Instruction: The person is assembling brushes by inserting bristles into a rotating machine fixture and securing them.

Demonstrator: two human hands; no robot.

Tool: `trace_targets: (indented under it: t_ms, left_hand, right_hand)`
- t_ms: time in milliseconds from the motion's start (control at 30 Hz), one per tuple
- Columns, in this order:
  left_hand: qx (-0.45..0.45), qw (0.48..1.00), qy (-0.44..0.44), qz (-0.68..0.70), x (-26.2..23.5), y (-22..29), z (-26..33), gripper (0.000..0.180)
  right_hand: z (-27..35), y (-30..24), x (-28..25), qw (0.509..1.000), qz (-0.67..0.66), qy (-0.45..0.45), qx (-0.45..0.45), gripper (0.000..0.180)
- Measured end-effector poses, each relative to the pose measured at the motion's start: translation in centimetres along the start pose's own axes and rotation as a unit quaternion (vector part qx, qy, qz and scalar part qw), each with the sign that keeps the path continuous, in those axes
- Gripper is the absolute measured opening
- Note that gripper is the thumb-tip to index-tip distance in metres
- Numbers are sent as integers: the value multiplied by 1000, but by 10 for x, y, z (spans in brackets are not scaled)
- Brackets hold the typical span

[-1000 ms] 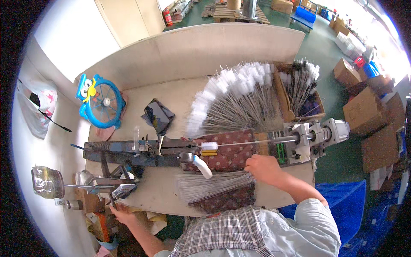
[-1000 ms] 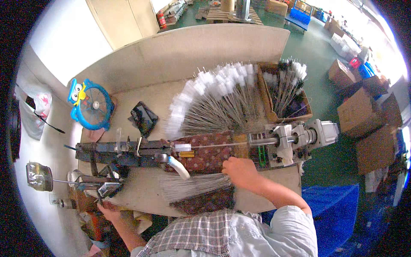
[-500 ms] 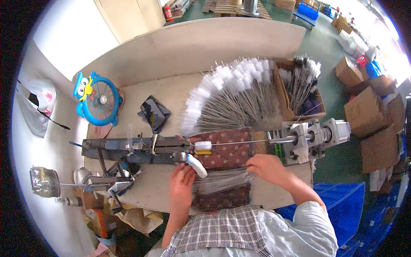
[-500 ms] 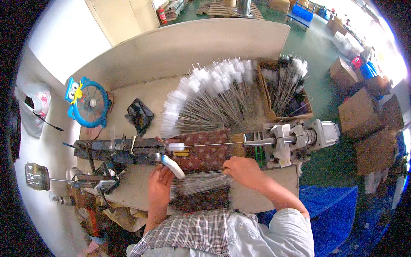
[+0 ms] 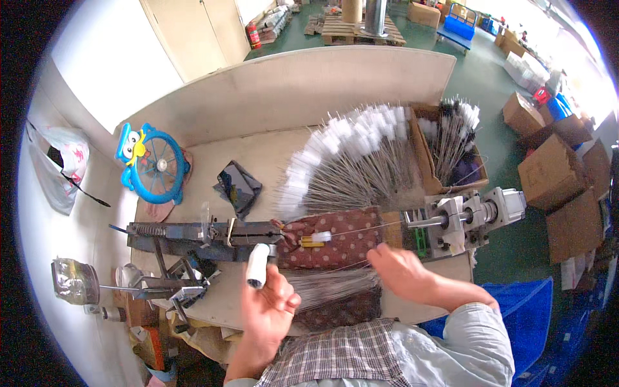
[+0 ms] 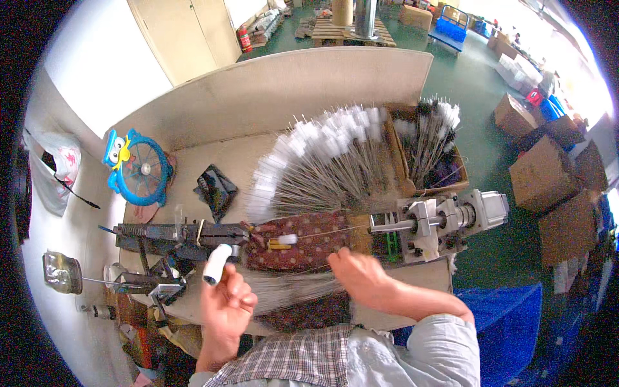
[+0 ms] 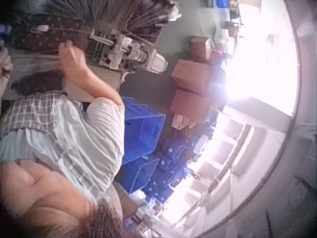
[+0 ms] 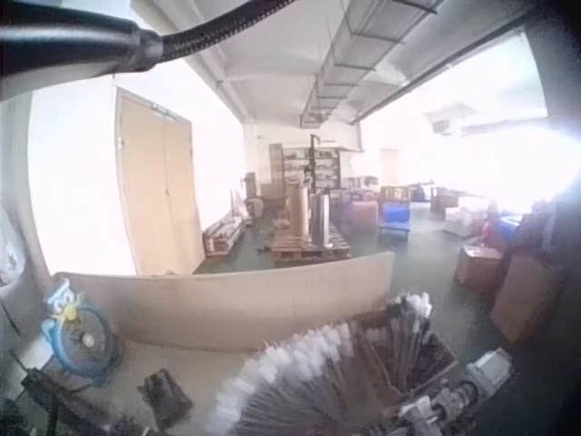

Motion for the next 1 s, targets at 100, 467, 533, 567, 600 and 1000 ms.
trace_targets:
  t_ms: [100,467,533,567,600,1000]
  left_hand:
    - [12,987,51,-150,-23,-1,14,35]
    - [276,635,-182,-698,50,-73,-78,21]
    - [406,425,-151,-795,56,-91,-100,25]
    - [408,420,-153,-796,54,-97,-113,25]
    - [375,339,-138,-852,48,-104,-129,24]
    - [470,38,-30,-882,35,-46,-188,18]
  right_hand:
    - [-1,5,-55,982,138,105,-75,23]
    - [-17,51,-89,962,-30,269,-22,22]
    - [-24,48,-81,956,-91,278,-29,21]
    - [-25,47,-80,956,-94,279,-21,22]
    - [-26,48,-77,955,-99,278,-13,22]
    - [-33,52,-66,985,-82,146,-50,11]
Point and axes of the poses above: each hand's wrist, its own z-axis away from the middle knuckle, its own x-axis out of the palm, y = z × x, the point moved 2 cm from there along -z, towards the middle knuckle, and after that the axes turned 5 degrees about y, right-handed, at the moved point
